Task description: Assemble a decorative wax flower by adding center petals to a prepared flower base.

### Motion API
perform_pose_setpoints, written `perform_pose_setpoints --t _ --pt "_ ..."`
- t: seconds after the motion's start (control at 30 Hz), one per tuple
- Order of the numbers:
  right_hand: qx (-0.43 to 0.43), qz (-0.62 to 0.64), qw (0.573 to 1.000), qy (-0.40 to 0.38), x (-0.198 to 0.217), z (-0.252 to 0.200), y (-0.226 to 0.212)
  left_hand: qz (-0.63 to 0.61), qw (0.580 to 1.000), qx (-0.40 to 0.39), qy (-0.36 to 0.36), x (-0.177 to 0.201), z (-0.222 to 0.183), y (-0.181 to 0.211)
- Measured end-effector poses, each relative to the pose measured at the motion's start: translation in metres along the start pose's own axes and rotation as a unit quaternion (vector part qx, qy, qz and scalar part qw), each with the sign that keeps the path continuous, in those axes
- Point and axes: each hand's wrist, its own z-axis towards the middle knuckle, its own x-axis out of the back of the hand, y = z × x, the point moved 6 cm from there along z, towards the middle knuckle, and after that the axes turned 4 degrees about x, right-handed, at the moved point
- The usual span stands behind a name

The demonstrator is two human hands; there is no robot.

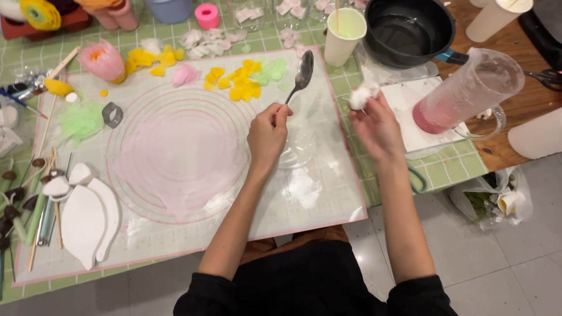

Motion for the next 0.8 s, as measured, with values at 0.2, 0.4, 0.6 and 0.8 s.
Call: perform_pose_setpoints --t 0.2,0.4,0.6,0.8 --pt "-0.041 0.071 0.996 0.03 0.064 -0.034 -0.033 0.055 0.997 -0.038 -0.022 -0.024 0.004 0.007" --pt "-0.048 0.167 0.984 0.041 0.042 -0.061 -0.047 0.191 0.954 -0.229 0.011 -0.096 0.023 0.039" --pt "-0.039 0.093 0.995 0.025 0.066 -0.057 -0.049 0.22 0.938 -0.266 0.022 -0.158 0.047 0.065" --pt "0.012 0.045 0.995 0.089 0.095 -0.054 -0.05 0.211 0.943 -0.255 0.023 -0.196 0.068 0.035"
